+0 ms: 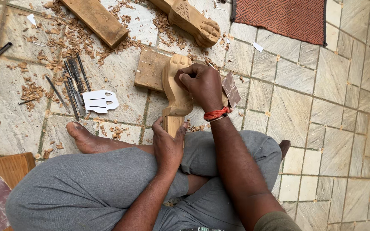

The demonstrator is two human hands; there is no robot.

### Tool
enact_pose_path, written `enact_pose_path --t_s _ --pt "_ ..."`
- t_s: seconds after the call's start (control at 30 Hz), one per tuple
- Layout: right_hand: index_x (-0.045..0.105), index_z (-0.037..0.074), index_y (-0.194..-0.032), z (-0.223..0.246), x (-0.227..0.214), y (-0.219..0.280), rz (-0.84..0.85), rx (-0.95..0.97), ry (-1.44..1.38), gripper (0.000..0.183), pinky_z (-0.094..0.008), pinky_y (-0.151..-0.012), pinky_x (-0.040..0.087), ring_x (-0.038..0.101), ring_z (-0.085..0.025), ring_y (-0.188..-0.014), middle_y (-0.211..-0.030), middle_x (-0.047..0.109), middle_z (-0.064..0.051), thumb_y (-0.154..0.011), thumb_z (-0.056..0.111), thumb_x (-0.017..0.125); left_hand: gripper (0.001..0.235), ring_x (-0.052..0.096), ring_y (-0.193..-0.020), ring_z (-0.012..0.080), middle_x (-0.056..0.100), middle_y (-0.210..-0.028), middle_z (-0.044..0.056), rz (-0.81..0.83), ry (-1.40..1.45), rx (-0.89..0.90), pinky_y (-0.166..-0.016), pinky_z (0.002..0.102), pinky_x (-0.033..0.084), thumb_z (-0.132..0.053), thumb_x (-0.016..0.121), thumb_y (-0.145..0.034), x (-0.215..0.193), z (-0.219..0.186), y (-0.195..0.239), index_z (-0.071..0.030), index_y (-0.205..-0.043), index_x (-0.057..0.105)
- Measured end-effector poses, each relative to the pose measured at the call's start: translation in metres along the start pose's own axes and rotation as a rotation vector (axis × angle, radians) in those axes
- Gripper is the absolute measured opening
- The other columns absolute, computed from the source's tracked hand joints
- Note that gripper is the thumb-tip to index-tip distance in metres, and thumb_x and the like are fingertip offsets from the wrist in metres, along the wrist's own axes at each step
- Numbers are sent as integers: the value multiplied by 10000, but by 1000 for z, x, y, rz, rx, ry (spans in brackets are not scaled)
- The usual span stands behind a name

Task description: The person carves a wooden piece shaped like a hand using a small chisel and sandpaper. They sit cross-legged on the floor, holding the wood with one hand and using the chisel to refine details on the fingers and palm, then switching to sandpaper to smooth the surface.

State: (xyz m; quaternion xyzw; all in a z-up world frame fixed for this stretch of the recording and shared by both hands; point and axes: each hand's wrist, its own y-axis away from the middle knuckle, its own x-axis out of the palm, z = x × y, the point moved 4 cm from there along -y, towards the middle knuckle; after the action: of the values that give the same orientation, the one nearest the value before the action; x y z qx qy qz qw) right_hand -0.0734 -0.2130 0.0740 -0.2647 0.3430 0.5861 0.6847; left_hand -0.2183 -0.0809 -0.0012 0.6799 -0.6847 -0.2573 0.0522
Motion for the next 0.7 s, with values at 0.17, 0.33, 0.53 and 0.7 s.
enact_pose_path --t_s 0.17,0.33,0.53,0.7 --pt "828 68 -929 -1 8 7 -64 -84 74 124 -306 -540 571 714 -132 -576 -765 785 -73 -835 141 789 866 594 -1197 399 546 -1263 320 -25 -6 56 -991 511 497 -519 702 -947 3 6 2 96 -1428 328" --pt "804 85 -943 -4 -1 -4 25 -18 19 138 -263 -536 594 732 -96 -602 -786 786 -54 -836 171 792 872 608 -1184 366 539 -1236 303 34 -3 -42 -959 485 530 -516 679 -922 1 1 0 72 -1439 295" --pt "839 109 -931 5 2 3 6 -127 19 105 -264 -564 579 725 -87 -612 -812 805 -38 -854 144 778 854 619 -1171 365 546 -1241 308 11 20 -32 -964 487 539 -515 673 -934 2 4 0 73 -1433 307" --pt "817 93 -936 -2 -1 -3 23 40 -19 118 -273 -561 589 734 -97 -620 -783 794 -43 -843 154 776 862 617 -1156 379 561 -1211 308 4 -20 -4 -959 493 518 -516 692 -927 1 2 0 76 -1428 315"
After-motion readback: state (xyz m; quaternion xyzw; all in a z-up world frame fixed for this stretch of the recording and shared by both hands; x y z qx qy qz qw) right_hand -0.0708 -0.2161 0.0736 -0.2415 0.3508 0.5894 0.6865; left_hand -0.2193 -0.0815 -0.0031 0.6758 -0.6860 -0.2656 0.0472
